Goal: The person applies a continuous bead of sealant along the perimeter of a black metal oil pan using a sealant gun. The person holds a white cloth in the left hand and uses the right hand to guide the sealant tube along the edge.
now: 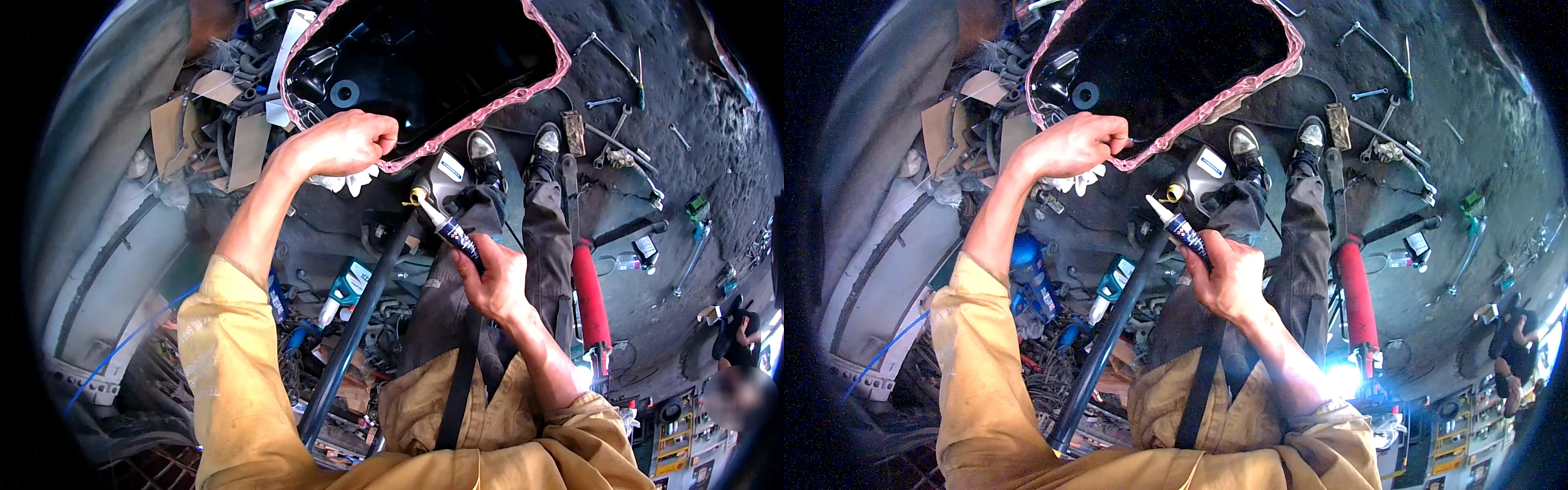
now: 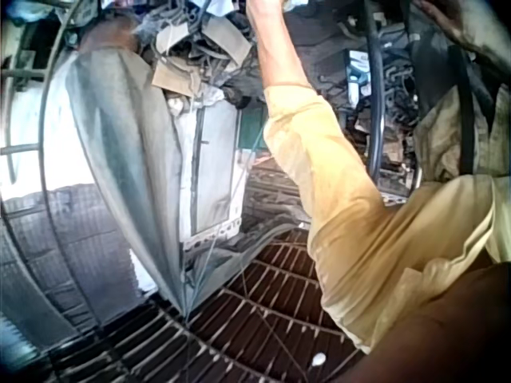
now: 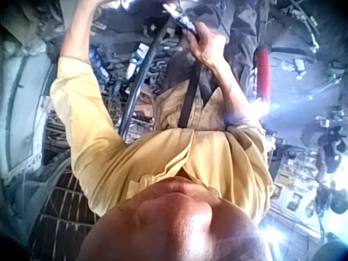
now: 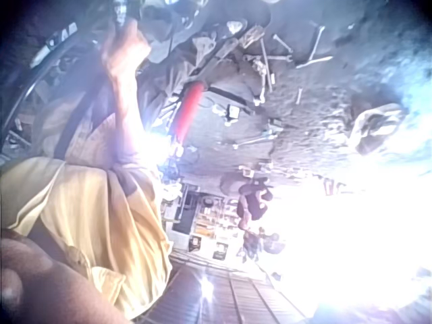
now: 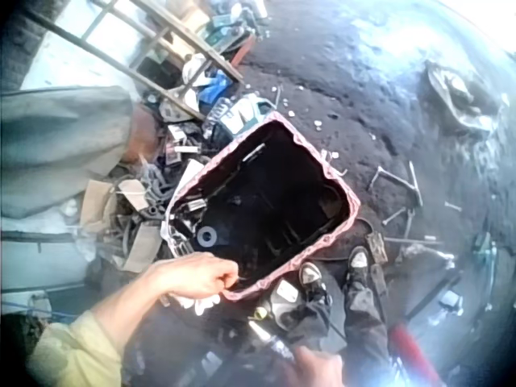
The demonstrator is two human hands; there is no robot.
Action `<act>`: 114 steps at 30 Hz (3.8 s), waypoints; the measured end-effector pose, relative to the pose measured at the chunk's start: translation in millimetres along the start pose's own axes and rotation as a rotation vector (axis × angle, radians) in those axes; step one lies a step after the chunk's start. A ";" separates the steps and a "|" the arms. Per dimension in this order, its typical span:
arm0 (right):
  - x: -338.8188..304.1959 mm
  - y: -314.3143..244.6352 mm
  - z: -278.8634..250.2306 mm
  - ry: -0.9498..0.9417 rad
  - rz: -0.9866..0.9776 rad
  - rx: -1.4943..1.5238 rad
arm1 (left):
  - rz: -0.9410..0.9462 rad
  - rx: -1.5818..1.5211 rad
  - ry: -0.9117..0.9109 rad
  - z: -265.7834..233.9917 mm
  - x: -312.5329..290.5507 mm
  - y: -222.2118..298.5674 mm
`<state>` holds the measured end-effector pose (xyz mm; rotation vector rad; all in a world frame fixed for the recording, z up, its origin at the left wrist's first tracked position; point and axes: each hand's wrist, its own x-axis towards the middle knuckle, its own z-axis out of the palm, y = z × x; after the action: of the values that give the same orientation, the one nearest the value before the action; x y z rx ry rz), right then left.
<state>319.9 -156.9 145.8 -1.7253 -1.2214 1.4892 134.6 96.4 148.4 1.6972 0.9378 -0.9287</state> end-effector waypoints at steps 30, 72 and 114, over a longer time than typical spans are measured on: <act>-1.0 -8.4 -0.6 -0.059 0.043 -0.014 | -0.080 -1.186 0.492 146.9 -96.6 -35.9; -0.7 -11.5 18.2 -0.150 0.011 -0.078 | -0.075 -0.357 0.856 45.9 -81.2 -98.1; 262.4 -55.7 -184.6 0.029 0.046 -0.399 | -0.535 -0.796 0.350 366.7 63.0 100.2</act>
<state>474.7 128.0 116.0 -2.0316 -1.5536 1.3024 190.9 -267.3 34.3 0.9359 1.7685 -0.4575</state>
